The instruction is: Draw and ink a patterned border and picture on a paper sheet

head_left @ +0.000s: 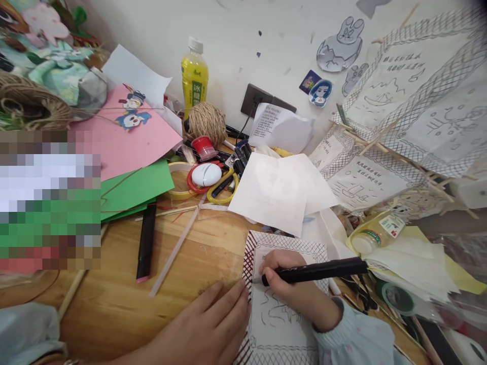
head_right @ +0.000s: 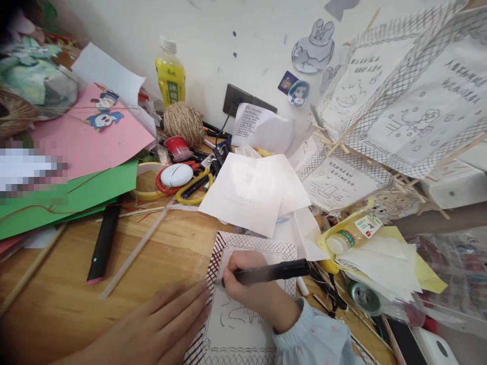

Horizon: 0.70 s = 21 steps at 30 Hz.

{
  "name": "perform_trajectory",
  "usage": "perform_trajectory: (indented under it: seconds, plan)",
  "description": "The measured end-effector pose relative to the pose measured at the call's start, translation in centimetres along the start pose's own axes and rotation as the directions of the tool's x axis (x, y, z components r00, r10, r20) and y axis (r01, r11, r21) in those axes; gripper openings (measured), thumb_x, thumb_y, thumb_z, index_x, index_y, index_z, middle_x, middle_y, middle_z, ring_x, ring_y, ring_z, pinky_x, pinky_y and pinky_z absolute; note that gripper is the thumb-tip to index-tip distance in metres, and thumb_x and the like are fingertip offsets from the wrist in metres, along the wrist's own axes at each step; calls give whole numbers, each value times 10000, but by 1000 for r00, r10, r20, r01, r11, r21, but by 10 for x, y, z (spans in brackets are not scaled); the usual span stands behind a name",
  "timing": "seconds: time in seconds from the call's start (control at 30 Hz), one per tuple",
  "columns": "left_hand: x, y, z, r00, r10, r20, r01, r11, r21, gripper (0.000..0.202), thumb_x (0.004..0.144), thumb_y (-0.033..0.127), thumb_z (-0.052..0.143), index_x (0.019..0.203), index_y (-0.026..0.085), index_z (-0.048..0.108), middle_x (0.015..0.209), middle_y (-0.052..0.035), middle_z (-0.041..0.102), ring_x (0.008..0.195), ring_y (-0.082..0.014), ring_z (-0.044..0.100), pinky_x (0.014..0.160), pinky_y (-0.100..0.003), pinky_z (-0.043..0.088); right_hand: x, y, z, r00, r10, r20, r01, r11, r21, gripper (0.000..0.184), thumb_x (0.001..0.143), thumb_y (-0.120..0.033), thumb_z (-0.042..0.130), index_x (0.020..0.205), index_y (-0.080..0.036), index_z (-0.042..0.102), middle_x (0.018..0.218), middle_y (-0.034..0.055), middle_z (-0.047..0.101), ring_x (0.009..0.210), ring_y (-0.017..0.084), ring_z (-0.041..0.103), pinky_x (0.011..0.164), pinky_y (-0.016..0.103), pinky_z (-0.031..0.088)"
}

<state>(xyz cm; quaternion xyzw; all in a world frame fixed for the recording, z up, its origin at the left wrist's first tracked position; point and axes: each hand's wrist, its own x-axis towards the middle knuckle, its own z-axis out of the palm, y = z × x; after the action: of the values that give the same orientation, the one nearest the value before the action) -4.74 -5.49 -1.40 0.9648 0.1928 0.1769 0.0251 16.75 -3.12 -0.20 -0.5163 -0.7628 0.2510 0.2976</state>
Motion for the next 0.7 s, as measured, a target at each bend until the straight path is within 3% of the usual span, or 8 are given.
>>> perform_trajectory:
  seconds: [0.33,0.7]
  plan:
    - [-1,-1,0,998,30,-52,-29,1000,12,328,944,388,469,1108,167,648,1180,-71,639,1155,-248,517,974,-405,372,0,-4,-1,996,52,-69,-44,992,116,230,790,-245,478,565,-202,489,526,-3,561,491,126,512,494,241,410]
    - [-1,0,-1,998,56,-21,-55,998,21,276,874,357,570,1015,144,676,1128,-90,654,1105,-273,534,941,-407,399,1,-8,-1,1000,-20,23,19,999,43,174,812,-238,526,649,-196,569,572,-14,599,521,113,526,506,219,404]
